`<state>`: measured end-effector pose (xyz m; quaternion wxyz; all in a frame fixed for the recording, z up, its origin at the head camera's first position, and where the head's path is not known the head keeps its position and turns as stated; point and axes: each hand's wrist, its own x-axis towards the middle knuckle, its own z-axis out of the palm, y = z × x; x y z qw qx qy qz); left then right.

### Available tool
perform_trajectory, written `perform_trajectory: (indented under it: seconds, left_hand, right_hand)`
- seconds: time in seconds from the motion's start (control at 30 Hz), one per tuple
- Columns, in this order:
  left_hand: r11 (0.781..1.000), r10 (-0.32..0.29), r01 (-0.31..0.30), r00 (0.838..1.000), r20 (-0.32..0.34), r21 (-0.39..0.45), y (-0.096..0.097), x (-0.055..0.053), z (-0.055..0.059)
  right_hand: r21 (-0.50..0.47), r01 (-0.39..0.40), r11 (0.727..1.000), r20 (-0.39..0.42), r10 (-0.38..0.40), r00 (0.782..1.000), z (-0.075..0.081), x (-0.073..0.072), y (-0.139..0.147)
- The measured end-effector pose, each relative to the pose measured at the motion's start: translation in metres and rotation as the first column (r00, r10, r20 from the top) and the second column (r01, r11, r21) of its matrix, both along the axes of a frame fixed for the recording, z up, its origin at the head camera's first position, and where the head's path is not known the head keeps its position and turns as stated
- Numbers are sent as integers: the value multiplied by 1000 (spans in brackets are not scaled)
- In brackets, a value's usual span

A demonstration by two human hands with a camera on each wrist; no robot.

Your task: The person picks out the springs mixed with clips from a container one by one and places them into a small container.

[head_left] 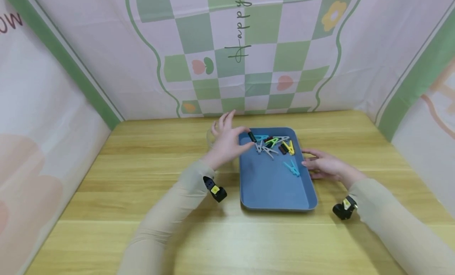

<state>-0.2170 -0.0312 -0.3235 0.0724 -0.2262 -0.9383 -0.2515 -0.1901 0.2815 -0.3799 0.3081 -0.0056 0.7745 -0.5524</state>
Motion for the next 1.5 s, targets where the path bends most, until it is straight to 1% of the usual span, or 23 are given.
perform_trajectory:
  seconds: [0.17, 0.4, 0.63, 0.73, 0.87, 1.0, 1.17, 1.33, 1.5]
  left_hand:
    - [999, 36, -36, 999, -16, 10, -11, 1, 0]
    - [994, 59, -59, 998, -2, 96, -26, -2, -1]
    - [987, 130, -129, 991, -1, 99, -44, -8, -8]
    - [983, 149, -150, 989, 13, 108, -50, -11, -11]
    - [979, 161, -164, 986, 30, 120, -56, -14, -15]
    - [978, 173, -176, 984, 39, 113, -62, -17, -19]
    - [977, 170, -173, 985, 36, 121, -68, -21, -24]
    - [978, 173, -177, 984, 49, 112, -71, -25, -28]
    - [977, 179, -186, 981, 75, 103, -73, -27, -30]
  right_hand:
    - [3, -1, 1000, 1, 1, 1000, -2, 0, 1]
    - [11, 2, 1000, -3, -2, 1000, -3, 0, 1]
    - [9, -4, 1000, -9, 4, 1000, -4, -2, 2]
    - [3, -1, 1000, -11, 1, 1000, -5, -2, 2]
    - [0, 3, 1000, -14, -3, 1000, -6, -3, 3]
    - [0, 0, 1000, -8, 0, 1000, -5, -2, 2]
    - [-6, -4, 1000, -2, 4, 1000, -4, -2, 3]
    - [-32, 0, 999, 13, 1, 1000, -4, -1, 2]
    - [-46, 2, 999, 11, -1, 1000, -4, 0, 1]
